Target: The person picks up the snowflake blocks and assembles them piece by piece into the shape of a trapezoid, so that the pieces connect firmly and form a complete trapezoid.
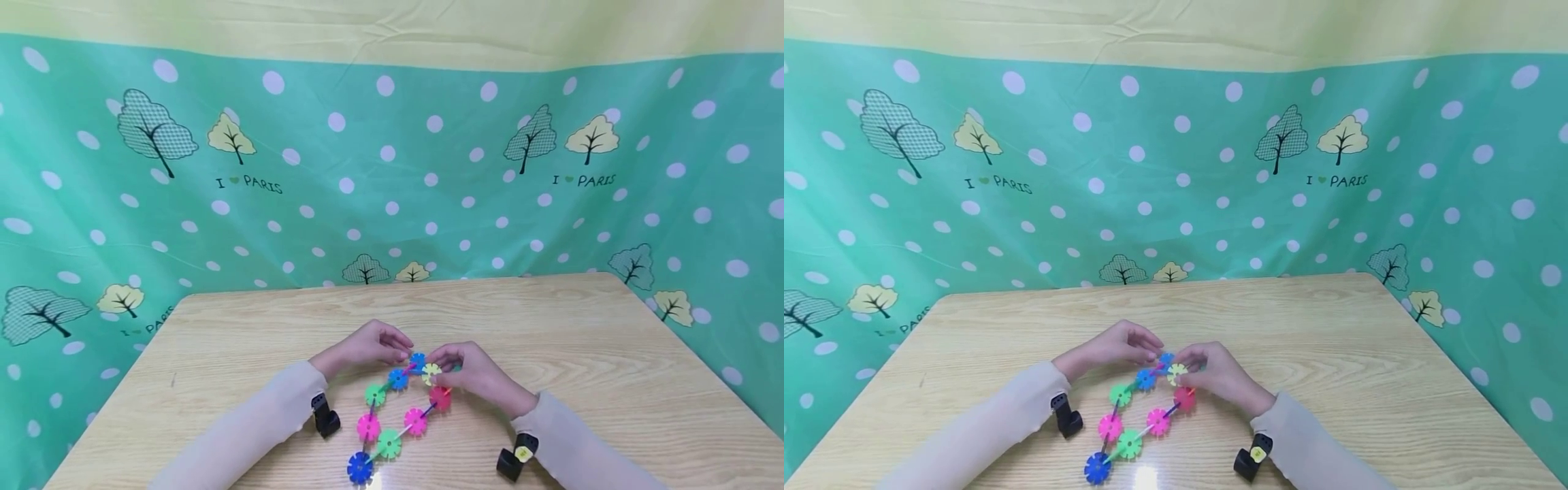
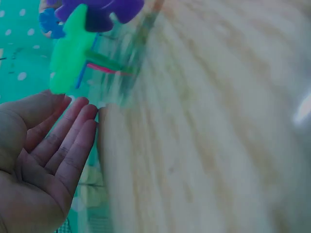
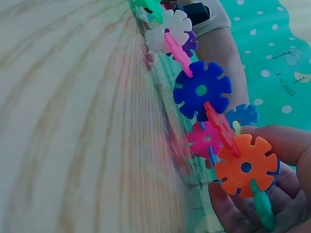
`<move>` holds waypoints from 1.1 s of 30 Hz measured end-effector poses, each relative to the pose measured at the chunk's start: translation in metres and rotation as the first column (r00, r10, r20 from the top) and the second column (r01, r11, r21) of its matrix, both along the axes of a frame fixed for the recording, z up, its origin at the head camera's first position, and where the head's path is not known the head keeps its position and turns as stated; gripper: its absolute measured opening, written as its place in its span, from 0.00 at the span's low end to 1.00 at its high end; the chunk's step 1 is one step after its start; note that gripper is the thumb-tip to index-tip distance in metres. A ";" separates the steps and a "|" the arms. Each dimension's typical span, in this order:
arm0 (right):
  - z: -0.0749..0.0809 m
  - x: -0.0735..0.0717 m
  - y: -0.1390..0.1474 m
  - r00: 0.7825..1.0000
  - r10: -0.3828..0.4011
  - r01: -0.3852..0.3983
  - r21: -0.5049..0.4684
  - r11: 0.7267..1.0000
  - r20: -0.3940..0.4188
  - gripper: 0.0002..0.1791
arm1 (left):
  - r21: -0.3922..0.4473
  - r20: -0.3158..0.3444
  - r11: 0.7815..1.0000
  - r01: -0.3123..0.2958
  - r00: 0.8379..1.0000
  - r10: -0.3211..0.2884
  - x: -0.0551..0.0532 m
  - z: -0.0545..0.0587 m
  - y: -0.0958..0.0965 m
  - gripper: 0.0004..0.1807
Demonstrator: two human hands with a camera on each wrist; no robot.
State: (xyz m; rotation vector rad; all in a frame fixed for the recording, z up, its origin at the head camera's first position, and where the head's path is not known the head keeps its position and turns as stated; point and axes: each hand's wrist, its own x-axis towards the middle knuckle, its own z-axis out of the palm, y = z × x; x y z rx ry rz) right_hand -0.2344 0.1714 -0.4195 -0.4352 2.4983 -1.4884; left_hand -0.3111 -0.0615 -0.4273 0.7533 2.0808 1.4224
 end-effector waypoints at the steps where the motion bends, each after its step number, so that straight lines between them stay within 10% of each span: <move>1: 0.000 0.000 0.000 1.000 0.001 -0.001 0.001 1.000 -0.002 0.15 | 0.002 0.013 1.000 -0.002 1.000 0.002 0.000 -0.001 0.001 0.15; 33: -0.004 0.000 -0.001 0.998 0.018 -0.014 -0.059 0.998 0.062 0.14 | 0.057 0.210 0.991 -0.119 0.972 0.105 0.010 -0.002 -0.013 0.14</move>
